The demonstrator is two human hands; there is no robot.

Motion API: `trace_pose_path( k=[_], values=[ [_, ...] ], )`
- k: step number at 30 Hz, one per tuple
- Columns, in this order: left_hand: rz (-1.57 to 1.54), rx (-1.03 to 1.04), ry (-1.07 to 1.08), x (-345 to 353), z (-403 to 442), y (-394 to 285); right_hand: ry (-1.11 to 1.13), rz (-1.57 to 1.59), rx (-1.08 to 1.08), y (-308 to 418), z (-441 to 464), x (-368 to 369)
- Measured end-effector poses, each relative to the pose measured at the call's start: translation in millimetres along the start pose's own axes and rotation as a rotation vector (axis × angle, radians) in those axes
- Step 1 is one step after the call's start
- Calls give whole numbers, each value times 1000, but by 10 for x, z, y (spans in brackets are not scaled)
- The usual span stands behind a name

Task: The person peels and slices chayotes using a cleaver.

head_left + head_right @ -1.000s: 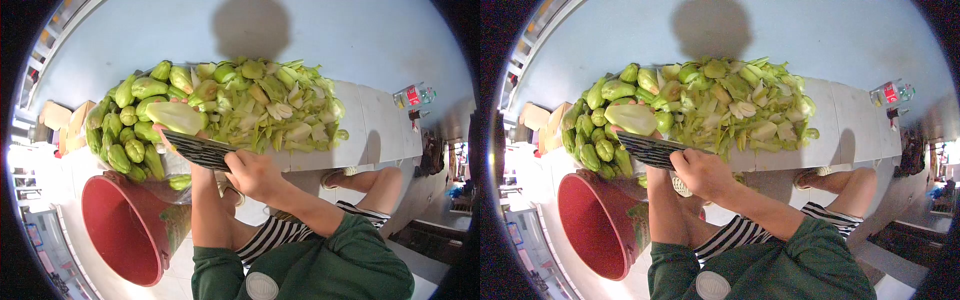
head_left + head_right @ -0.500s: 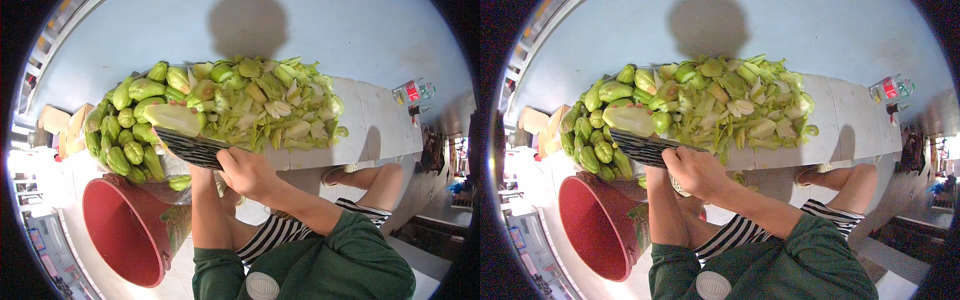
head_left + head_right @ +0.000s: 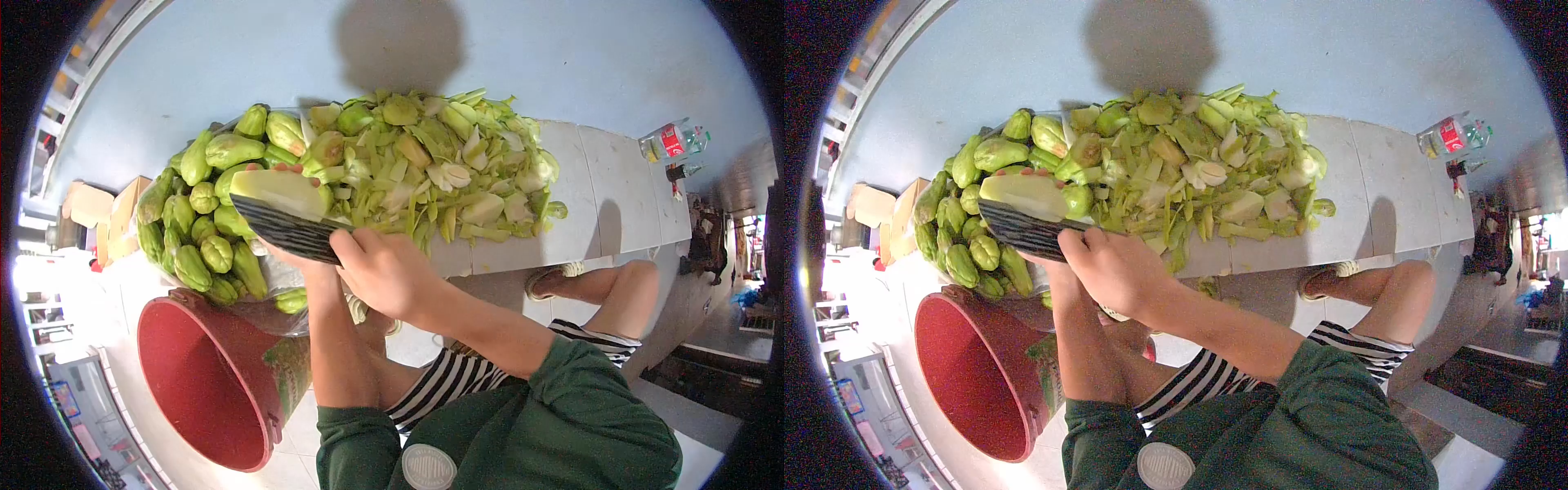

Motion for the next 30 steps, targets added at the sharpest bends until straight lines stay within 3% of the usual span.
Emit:
trace_pose_path(
  k=[11,20,23,25,26,30],
  values=[
    [21,-29,-41,71,-40,31,40,-34,49,-55,4,74],
    [300,48,-145,99,-11,-102,30,94,66,-134,114,94],
    [365,5,-179,121,-14,-131,25,304,118,-304,185,-11],
    [327,-133,-238,42,-17,-56,62,324,115,-388,270,-222],
    [322,-126,-347,-99,-3,-31,101,343,112,-417,281,-277],
    [404,-260,-252,106,-43,-24,68,235,184,-586,239,-387]
  ],
)
Point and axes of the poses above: each hand's wrist, its own z-axis towards the middle knuckle, its own x-axis out of the palm, y = z × x, the point moved 7 cm from there along z, towards the middle knuckle, and after that the axes turned 9 degrees about -x, right-handed, at the moved point
